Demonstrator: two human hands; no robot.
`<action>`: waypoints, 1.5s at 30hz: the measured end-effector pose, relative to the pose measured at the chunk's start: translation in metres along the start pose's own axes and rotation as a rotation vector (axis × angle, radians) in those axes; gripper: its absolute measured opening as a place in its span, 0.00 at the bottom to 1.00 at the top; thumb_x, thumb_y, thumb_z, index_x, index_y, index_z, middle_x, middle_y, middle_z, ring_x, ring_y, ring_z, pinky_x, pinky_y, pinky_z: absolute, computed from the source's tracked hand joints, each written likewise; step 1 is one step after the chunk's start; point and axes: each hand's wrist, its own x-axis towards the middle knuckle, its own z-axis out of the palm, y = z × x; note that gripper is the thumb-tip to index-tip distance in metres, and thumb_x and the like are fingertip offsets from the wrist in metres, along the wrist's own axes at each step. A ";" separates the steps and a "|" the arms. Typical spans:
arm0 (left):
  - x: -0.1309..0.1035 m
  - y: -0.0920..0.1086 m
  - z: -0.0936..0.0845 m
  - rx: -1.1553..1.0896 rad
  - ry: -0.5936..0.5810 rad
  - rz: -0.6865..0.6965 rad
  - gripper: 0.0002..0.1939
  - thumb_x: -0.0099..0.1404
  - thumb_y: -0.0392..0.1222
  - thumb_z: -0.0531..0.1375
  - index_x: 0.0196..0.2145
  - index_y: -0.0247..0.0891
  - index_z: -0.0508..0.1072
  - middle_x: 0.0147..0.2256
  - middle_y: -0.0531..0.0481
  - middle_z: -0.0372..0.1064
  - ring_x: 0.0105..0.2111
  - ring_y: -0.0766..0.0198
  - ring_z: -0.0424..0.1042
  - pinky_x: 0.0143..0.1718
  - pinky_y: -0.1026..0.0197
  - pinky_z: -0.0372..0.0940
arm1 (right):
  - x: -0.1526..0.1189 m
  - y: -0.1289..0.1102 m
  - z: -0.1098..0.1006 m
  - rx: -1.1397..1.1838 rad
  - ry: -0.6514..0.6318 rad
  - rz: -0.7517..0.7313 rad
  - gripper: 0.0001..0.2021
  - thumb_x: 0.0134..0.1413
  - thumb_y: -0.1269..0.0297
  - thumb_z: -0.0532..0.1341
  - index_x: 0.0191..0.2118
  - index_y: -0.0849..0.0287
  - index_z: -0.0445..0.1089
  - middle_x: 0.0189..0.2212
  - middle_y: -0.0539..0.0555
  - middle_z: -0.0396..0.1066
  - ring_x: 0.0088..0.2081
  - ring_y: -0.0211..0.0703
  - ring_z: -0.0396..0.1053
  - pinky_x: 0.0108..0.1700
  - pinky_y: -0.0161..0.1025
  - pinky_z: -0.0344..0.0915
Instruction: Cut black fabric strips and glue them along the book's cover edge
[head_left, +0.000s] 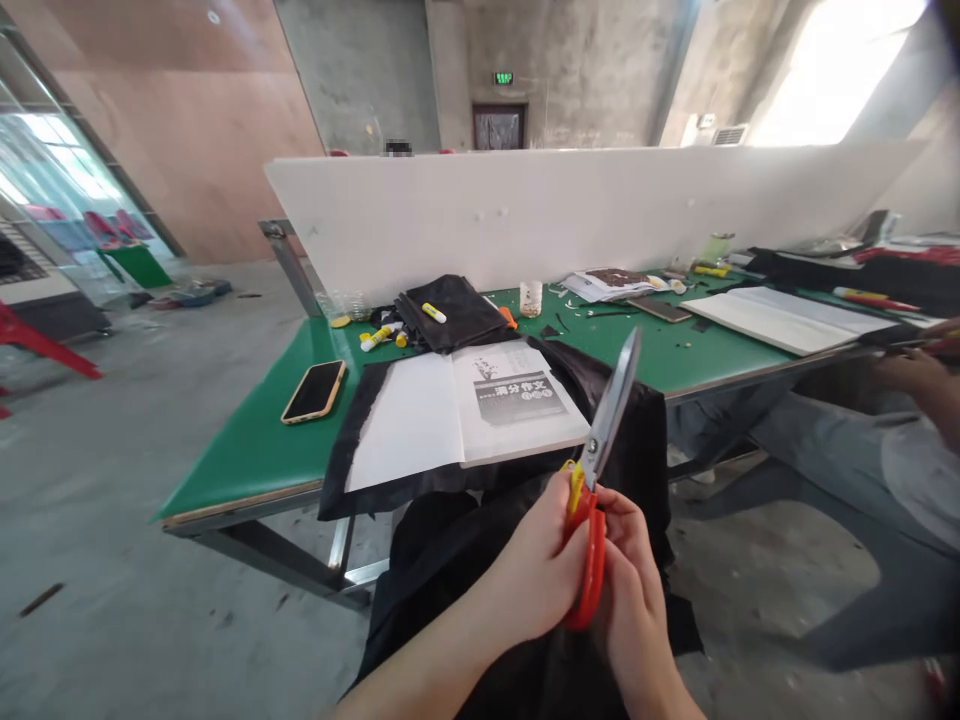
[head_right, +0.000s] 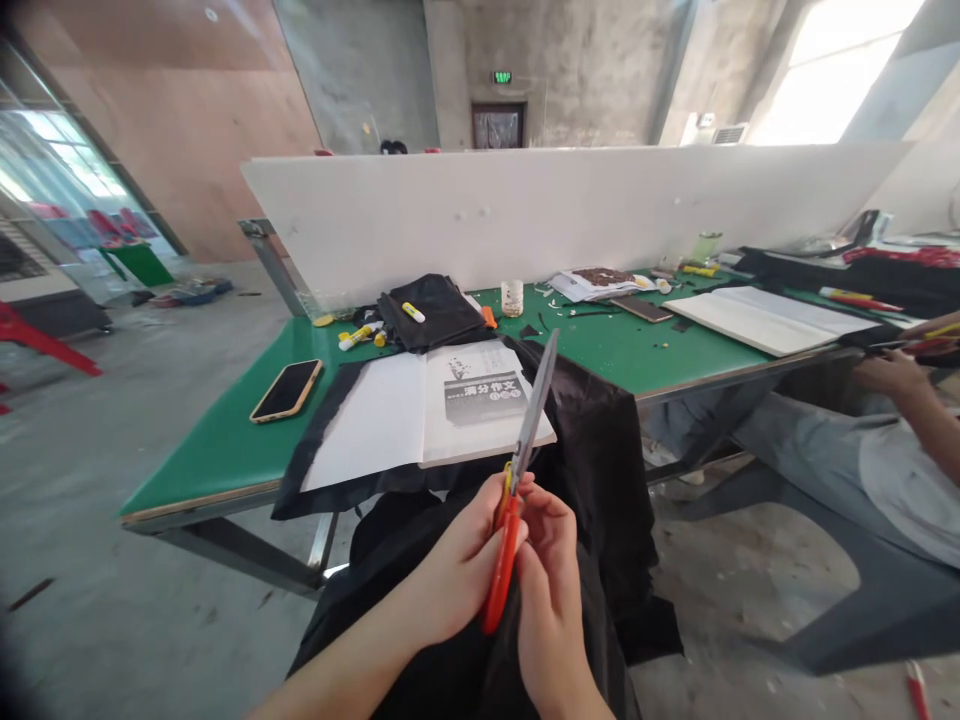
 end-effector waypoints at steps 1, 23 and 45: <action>0.002 -0.001 0.002 0.005 -0.014 0.013 0.09 0.66 0.38 0.50 0.45 0.38 0.62 0.37 0.49 0.62 0.37 0.63 0.64 0.42 0.60 0.61 | 0.001 0.001 -0.002 0.005 0.010 0.008 0.16 0.57 0.59 0.53 0.51 0.52 0.59 0.50 0.55 0.65 0.51 0.47 0.65 0.47 0.41 0.67; 0.018 -0.020 0.024 0.016 -0.046 0.367 0.20 0.64 0.30 0.49 0.50 0.39 0.70 0.52 0.47 0.66 0.53 0.59 0.62 0.57 0.58 0.54 | 0.015 0.007 -0.043 -0.519 0.109 -0.249 0.16 0.50 0.54 0.61 0.42 0.59 0.70 0.44 0.58 0.70 0.46 0.51 0.67 0.54 0.49 0.60; 0.007 -0.029 -0.031 1.084 0.172 -0.046 0.20 0.64 0.51 0.51 0.46 0.35 0.71 0.37 0.36 0.70 0.41 0.44 0.69 0.42 0.49 0.61 | 0.041 -0.012 -0.068 0.010 0.309 -0.034 0.18 0.44 0.60 0.67 0.41 0.56 0.65 0.24 0.45 0.59 0.22 0.29 0.55 0.23 0.28 0.55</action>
